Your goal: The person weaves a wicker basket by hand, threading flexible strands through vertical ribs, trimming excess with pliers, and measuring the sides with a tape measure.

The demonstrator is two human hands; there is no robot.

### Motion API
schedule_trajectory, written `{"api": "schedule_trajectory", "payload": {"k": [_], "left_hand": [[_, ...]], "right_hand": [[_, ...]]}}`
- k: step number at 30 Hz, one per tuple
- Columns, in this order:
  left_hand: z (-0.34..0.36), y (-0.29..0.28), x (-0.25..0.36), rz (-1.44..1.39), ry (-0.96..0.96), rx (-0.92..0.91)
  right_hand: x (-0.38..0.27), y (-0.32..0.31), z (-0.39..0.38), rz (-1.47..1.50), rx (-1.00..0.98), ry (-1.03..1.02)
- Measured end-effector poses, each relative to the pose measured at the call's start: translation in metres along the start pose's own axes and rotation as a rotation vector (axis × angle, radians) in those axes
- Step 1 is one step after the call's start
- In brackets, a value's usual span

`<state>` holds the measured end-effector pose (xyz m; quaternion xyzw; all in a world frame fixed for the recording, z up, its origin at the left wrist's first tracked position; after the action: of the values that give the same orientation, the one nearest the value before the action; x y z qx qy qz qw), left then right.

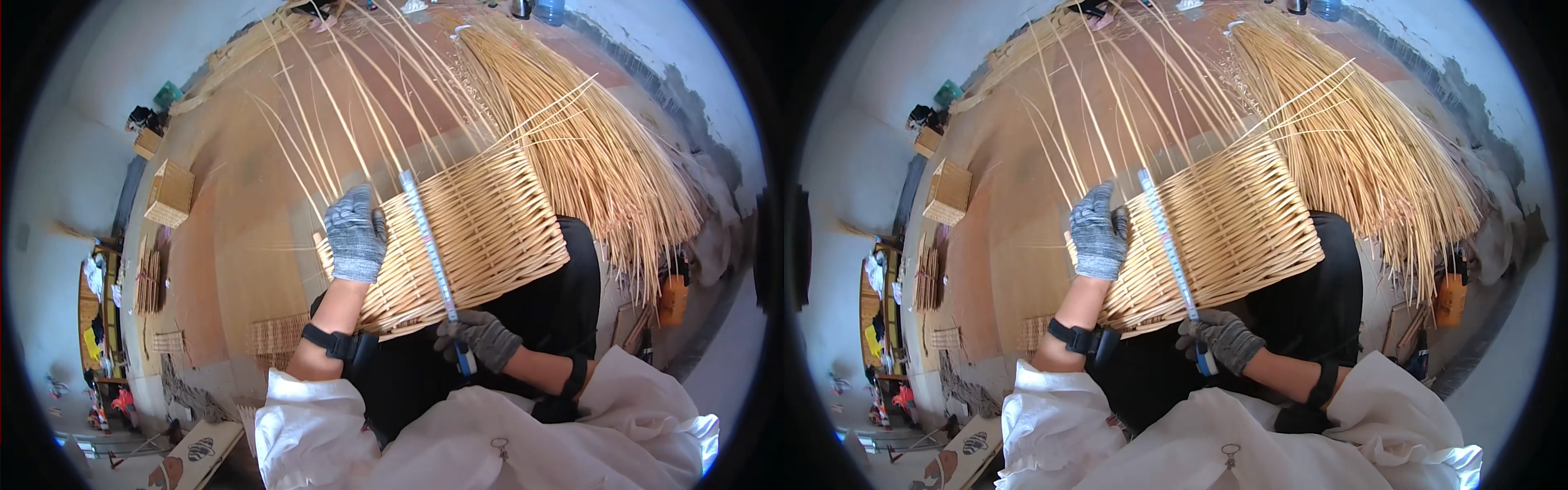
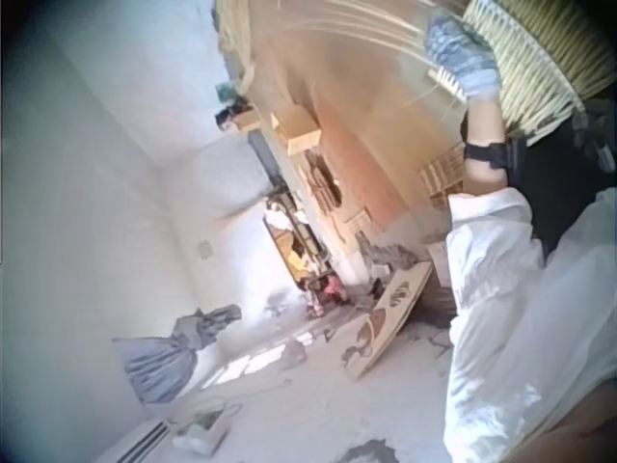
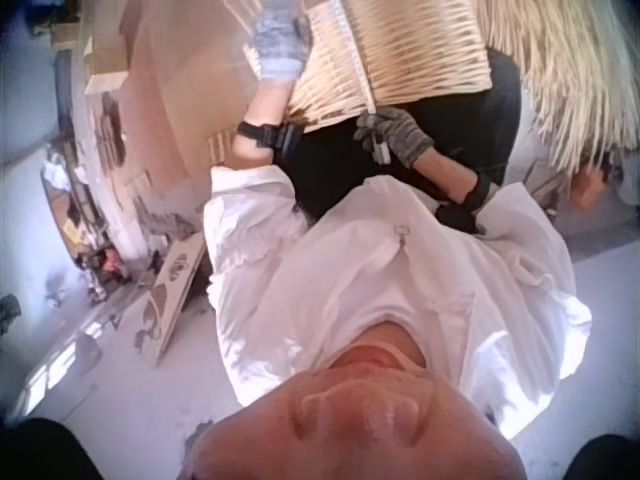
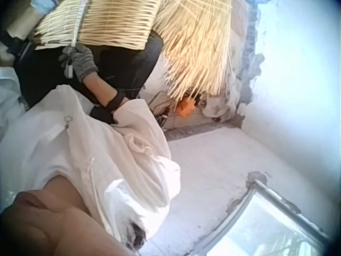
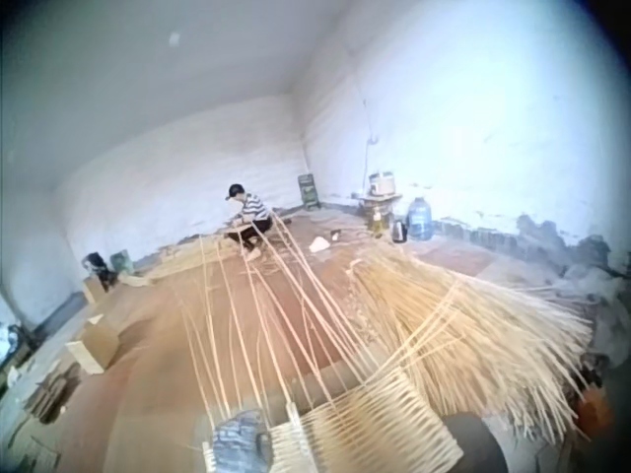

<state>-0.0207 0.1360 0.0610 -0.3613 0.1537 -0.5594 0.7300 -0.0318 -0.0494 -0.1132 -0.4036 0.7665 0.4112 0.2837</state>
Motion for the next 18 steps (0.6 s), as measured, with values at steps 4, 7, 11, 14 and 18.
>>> {"api": "schedule_trajectory", "payload": {"k": [4,7,11,14,18], "left_hand": [[0.033,0.052,0.024,-0.413,0.029,-0.291],[0.048,0.109,0.028,-0.07,-0.195,-0.63],[0.059,0.129,0.005,-0.018,-0.452,-0.885],[0.057,0.149,0.007,0.059,-0.304,-0.896],[0.066,0.123,0.004,-0.009,-0.327,-0.633]], "right_hand": [[-0.032,-0.04,-0.018,0.12,0.153,-0.214],[-0.042,-0.057,-0.03,0.107,0.223,-0.247],[-0.038,-0.061,-0.04,0.081,0.21,-0.207],[-0.034,-0.062,-0.04,0.104,0.187,-0.213],[-0.027,-0.059,-0.036,0.028,0.124,-0.099]]}}
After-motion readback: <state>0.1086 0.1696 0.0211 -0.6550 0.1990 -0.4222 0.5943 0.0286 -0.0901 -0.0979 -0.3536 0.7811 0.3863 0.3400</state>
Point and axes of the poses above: each hand's wrist, its own z-axis towards the middle knuckle, its own y-axis out of the palm, x = y × z, the point moved 10 cm from there along z, towards the middle knuckle, and after that the axes turned 10 degrees about -z, right-handed, at the moved point
